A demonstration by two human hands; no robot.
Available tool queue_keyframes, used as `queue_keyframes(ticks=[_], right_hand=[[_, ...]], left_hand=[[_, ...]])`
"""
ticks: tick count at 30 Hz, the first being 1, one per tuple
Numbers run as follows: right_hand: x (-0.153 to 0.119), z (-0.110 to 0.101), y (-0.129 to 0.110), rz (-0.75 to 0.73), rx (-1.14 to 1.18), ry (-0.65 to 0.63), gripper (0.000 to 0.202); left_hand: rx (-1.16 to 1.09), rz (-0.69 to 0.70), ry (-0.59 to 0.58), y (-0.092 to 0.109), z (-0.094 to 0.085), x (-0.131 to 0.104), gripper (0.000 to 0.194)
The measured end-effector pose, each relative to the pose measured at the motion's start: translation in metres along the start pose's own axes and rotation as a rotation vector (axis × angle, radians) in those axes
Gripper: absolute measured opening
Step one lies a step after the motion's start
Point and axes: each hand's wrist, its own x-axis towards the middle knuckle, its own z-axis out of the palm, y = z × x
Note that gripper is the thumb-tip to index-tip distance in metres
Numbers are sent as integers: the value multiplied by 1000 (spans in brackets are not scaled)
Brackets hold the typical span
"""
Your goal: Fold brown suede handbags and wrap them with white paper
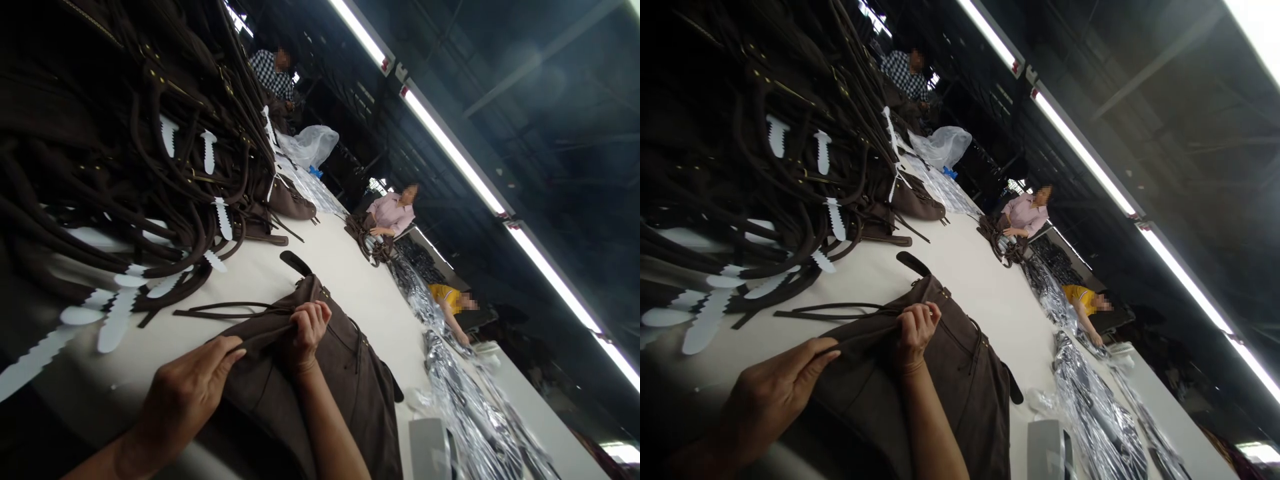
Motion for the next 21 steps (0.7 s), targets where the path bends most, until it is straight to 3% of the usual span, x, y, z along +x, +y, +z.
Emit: queue_keyframes(ticks=[4, 8, 11, 13, 17, 18, 21], right_hand=[[8, -6, 6, -49, -30, -110, 31], [9, -10, 17, -40, -25, -323, 33], [11, -14, 26, 9, 33, -525, 22], [13, -16, 32, 30, 63, -662, 17], [26, -12, 44, -14, 54, -894, 53], [30, -10, 48, -44, 31, -943, 49], [41, -8, 59, -113, -69, -1048, 15]], left_hand=[[131, -73, -139, 12, -1, 14, 18], [303, -76, -341, 23, 1, 33, 24], [283, -72, -405, 20, 7, 36, 28], [206, -51, -373, 14, 10, 27, 28], [73, 59, -185, 4, 15, 0, 18], [55, 90, -143, 3, 15, -5, 16], [54, 124, -85, 3, 13, -12, 16]])
